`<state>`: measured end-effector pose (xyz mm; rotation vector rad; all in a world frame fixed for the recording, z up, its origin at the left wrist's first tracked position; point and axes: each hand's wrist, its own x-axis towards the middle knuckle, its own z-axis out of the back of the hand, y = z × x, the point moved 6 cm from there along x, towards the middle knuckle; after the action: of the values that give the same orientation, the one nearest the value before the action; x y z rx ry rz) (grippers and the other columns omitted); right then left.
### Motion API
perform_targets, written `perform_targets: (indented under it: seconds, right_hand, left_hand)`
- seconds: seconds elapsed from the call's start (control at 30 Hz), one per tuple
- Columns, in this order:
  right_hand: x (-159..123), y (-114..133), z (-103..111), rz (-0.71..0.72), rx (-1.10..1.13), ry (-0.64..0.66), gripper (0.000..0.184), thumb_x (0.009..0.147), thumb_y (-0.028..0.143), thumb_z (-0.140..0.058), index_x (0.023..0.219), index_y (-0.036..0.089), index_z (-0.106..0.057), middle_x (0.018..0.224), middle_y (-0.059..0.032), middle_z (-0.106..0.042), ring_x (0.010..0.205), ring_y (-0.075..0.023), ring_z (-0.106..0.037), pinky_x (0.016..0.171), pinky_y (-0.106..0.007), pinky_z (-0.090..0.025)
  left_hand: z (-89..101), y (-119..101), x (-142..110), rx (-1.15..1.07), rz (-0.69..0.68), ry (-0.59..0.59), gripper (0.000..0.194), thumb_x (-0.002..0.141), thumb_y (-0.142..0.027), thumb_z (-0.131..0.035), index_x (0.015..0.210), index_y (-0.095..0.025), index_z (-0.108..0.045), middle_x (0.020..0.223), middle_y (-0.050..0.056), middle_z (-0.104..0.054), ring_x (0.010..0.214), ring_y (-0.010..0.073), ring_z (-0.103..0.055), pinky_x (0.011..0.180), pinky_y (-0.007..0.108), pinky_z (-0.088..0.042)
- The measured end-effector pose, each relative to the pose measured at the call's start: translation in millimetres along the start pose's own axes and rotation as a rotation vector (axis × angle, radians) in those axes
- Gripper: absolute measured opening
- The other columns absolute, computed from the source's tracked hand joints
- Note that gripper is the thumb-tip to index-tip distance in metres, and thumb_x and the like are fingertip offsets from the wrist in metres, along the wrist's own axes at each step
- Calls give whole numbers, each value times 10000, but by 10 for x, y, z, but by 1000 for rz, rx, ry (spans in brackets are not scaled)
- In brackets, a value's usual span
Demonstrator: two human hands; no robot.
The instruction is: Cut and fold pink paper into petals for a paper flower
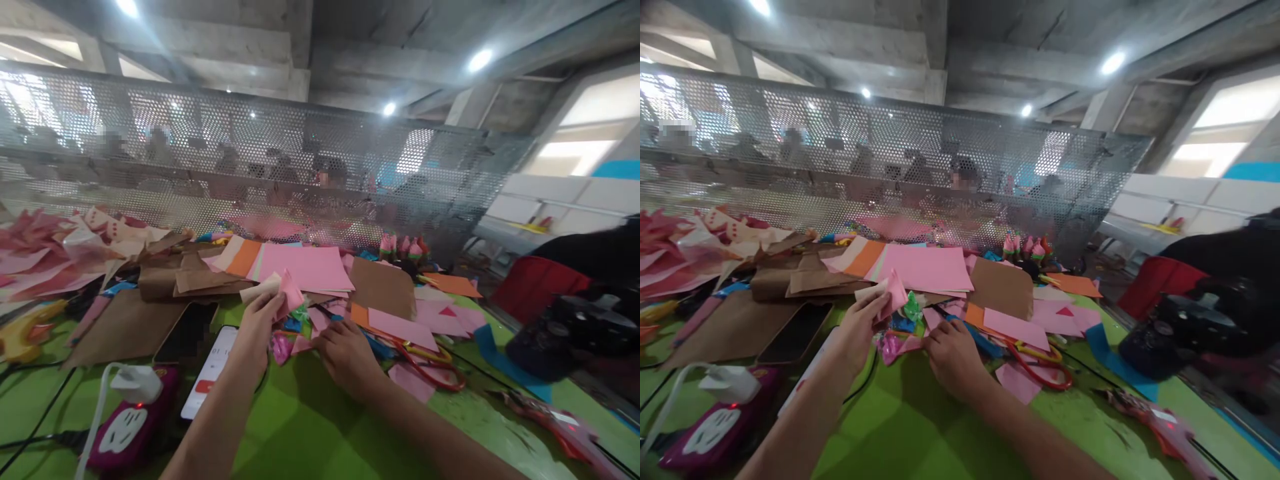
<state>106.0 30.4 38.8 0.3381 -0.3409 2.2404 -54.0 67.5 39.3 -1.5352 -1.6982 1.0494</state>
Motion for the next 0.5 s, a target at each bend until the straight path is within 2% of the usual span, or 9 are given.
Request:
perform_targets:
  seconds: [0.1, 0.27, 0.4, 0.5]
  right_hand:
    - [-54, -72, 199, -11, -45, -106, 171, 925, 153, -508, 984, 185, -665, 871, -57, -700, 878, -215, -542, 821, -373, -323]
    - [-261, -117, 632, 27, -177, -404, 155, 941, 155, -519, 1024, 183, -646, 921, -41, -716, 892, -192, -554, 894, -378, -330]
    - [-418, -144, 680, 30, -145, -448, 146, 918, 137, -551, 1013, 190, -648, 952, -39, -721, 927, -198, -563, 895, -377, -346]
    - [-483, -204, 686, -34, 60, -417, 169, 892, 128, -550, 982, 213, -664, 1041, -54, -693, 975, -223, -554, 880, -386, -374]
  left_hand:
    - [-68, 119, -20, 14, 65, 53, 343, 551, -398, -807, 744, -147, -675, 689, -6, -629, 580, 101, -559, 479, 180, -412]
    - [-253, 405, -153, 61, 177, 176, 316, 594, -402, -801, 750, -167, -659, 741, 3, -608, 636, 116, -562, 515, 203, -474]
    - [-464, 565, -369, 97, 267, 350, 340, 638, -436, -775, 792, -159, -652, 724, 23, -612, 631, 139, -569, 557, 269, -520]
    - [-535, 581, -423, 137, 251, 407, 379, 641, -479, -765, 792, -154, -643, 734, 24, -609, 645, 138, -563, 572, 261, -511]
